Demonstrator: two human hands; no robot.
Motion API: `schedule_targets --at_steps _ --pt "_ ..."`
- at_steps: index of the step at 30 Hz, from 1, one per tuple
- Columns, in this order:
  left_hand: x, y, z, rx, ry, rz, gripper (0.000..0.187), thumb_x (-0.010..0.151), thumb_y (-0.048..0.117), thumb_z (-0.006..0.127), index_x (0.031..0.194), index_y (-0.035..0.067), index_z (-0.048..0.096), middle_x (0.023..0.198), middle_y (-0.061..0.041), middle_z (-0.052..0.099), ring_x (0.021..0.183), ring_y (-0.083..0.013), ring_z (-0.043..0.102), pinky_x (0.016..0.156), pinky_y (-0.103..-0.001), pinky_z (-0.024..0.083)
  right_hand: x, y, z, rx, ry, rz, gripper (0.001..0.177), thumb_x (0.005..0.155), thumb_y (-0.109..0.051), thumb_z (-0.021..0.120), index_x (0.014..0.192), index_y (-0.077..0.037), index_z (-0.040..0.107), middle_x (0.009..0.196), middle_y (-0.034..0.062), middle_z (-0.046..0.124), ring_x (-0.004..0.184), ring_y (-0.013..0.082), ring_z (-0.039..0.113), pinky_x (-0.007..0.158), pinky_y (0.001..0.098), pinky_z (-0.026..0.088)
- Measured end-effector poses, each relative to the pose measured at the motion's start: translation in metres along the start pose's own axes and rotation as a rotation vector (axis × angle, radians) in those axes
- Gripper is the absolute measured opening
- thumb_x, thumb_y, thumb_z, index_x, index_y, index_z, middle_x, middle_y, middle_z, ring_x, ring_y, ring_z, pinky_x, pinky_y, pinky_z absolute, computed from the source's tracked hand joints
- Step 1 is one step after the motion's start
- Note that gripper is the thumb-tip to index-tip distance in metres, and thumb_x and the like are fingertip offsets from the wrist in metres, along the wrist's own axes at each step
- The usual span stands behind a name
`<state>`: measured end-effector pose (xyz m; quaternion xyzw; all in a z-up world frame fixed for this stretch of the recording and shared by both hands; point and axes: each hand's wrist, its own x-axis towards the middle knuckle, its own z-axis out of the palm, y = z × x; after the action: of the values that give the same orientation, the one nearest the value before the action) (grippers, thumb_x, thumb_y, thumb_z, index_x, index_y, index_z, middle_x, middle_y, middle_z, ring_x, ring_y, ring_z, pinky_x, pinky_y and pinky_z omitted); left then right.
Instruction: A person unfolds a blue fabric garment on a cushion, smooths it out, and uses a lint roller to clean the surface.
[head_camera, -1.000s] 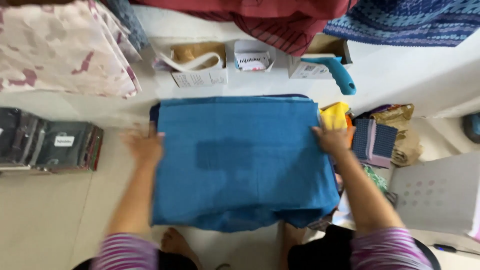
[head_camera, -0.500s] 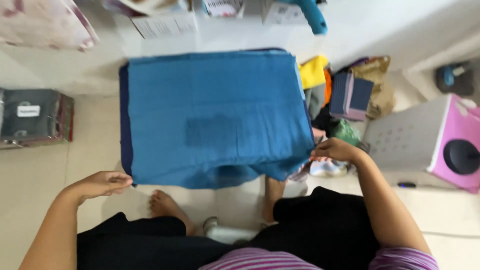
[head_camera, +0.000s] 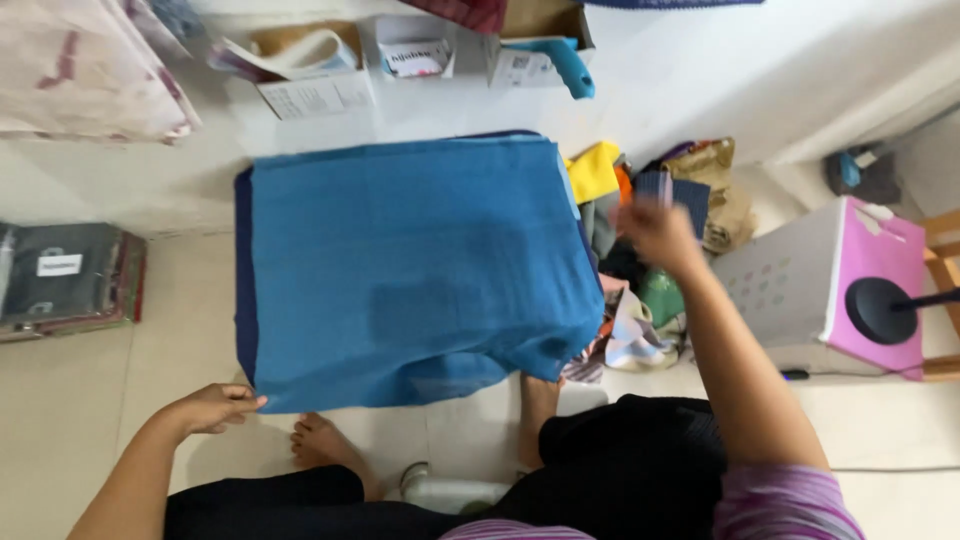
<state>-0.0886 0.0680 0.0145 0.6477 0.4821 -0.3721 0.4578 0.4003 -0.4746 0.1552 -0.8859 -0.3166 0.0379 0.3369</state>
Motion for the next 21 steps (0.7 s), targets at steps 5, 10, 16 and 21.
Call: schedule_targets --at_steps 5,10,16,21 --pt "0.069 -0.020 -0.037 0.695 0.163 0.001 0.048 0.093 0.060 0.063 0.127 0.027 0.073 0.138 0.003 0.069 0.124 -0.0201 0.066 0.100 -0.033 0.052 0.102 -0.120 -0.033 -0.201 0.371 -0.282 0.031 0.104 -0.037 0.072 0.117 -0.009 0.071 0.096 0.0112 0.066 0.086 0.0238 0.067 0.071 0.0443 0.050" --pt "0.031 0.000 -0.065 0.544 0.423 0.123 0.063 0.093 0.063 0.050 0.145 0.028 0.056 0.147 -0.010 0.063 0.131 -0.0324 0.064 0.102 -0.040 0.052 0.214 -0.098 -0.006 -0.413 0.093 0.001 0.066 0.096 -0.057 0.070 0.139 -0.009 0.054 0.118 0.0333 0.066 0.107 0.0564 0.060 0.081 0.0631 0.050" --pt "-0.094 0.058 -0.063 0.353 0.352 0.189 0.075 0.092 0.064 0.052 0.157 0.029 0.042 0.161 -0.001 0.046 0.143 -0.0293 0.051 0.115 -0.043 0.041 0.189 -0.018 -0.013 -0.892 0.298 -0.480 0.048 0.127 -0.024 0.055 0.085 -0.005 0.063 0.089 0.0231 0.070 0.069 0.0443 0.065 0.053 0.0517 0.043" --pt "-0.082 0.078 -0.057 0.310 0.378 0.454 0.059 0.096 0.043 0.063 0.151 0.027 0.050 0.155 -0.008 0.047 0.139 -0.0295 0.050 0.113 -0.044 0.044 0.034 -0.157 -0.010 -0.162 0.570 -0.675 0.017 0.120 0.015 0.052 0.137 0.018 0.050 0.107 0.0308 0.051 0.090 0.0417 0.051 0.079 0.0522 0.041"
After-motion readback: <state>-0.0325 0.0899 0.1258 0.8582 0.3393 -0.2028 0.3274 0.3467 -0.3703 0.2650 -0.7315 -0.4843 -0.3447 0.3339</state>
